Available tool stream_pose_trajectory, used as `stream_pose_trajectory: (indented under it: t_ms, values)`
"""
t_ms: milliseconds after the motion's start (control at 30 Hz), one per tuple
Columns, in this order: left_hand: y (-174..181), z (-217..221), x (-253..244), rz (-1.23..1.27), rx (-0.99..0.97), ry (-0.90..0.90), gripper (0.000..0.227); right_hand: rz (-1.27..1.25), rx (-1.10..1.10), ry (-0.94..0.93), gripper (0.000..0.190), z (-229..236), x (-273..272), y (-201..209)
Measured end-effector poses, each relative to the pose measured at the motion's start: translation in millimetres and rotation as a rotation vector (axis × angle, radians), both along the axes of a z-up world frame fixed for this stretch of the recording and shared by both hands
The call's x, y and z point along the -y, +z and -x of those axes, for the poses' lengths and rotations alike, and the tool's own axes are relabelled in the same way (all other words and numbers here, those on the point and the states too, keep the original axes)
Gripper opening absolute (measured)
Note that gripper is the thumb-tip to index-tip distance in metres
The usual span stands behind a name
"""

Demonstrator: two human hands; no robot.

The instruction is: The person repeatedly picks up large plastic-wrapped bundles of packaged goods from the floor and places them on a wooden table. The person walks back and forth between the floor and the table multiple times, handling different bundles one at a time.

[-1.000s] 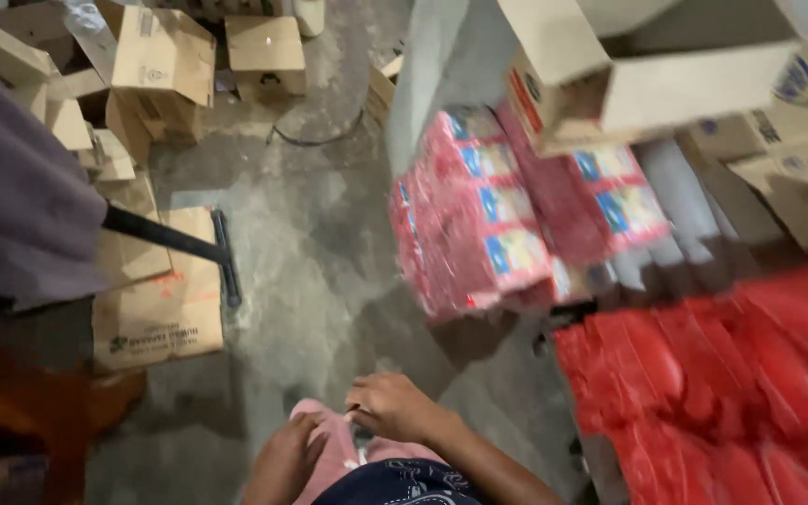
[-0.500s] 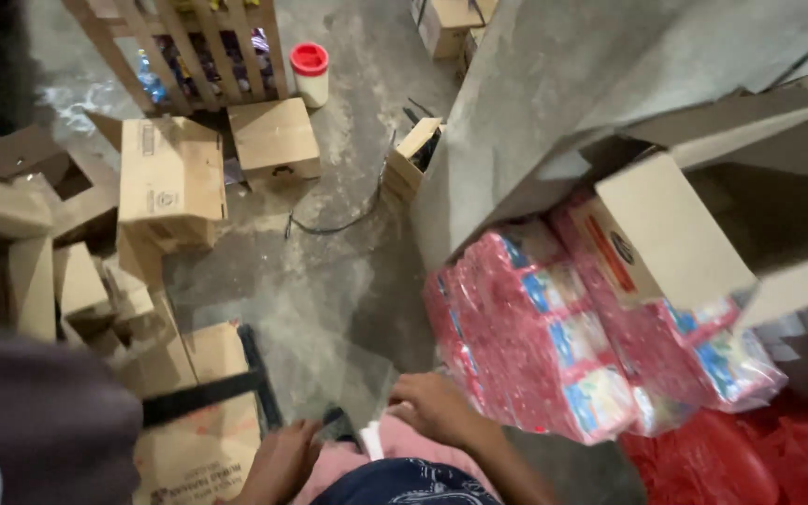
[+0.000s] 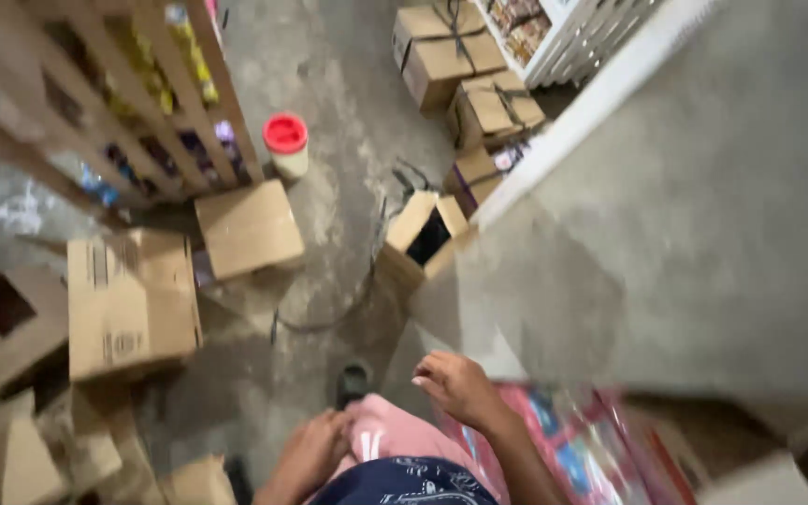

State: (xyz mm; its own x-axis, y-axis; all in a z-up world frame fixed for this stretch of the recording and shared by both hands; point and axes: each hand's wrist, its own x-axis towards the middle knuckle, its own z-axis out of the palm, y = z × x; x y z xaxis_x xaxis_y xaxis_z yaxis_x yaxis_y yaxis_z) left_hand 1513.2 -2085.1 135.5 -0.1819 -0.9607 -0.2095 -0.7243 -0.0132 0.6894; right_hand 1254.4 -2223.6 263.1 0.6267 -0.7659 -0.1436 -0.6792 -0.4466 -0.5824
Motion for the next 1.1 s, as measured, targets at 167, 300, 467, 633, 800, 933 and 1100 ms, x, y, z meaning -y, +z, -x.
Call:
stream_pose_trajectory:
  t_ms: [167, 300, 467, 633, 800, 933, 1100]
  values:
    - [24.9, -39.5, 106.1, 0.073, -0.056, 0.029, 0.031, -0.033, 0.036, 0.049, 0.019, -62.7, 131.3, 32.0]
    - [42.9, -71.4, 215.0, -0.045, 0.007, 0.028, 0.031, 0.020, 0.133, 0.027, 0.016, -100.2, 235.2, 48.9]
    - [12.5, -116.4, 355.7, 0.005, -0.034, -0.063, 0.028, 0.037, 0.151, -0.102, 0.016, -138.8, 370.3, 42.5]
    - [-12.3, -177.5, 504.2, 0.041, -0.012, -0.070, 0.035, 0.131, 0.201, -0.077, 0.014, -177.7, 510.7, 40.2]
    - [48.2, -207.1, 635.9, 0.018, 0.008, -0.052, 0.031, 0.078, 0.202, -0.105, 0.016, -202.3, 620.9, 43.9]
    - [54.8, -217.5, 730.5, -0.026, -0.017, -0.058, 0.030, 0.054, 0.163, -0.134, 0.017, -221.7, 705.2, 55.9]
    - [40.2, -227.9, 841.8, -0.064, -0.075, -0.011, 0.031, 0.034, 0.115, -0.078, 0.017, -240.1, 837.3, 37.3]
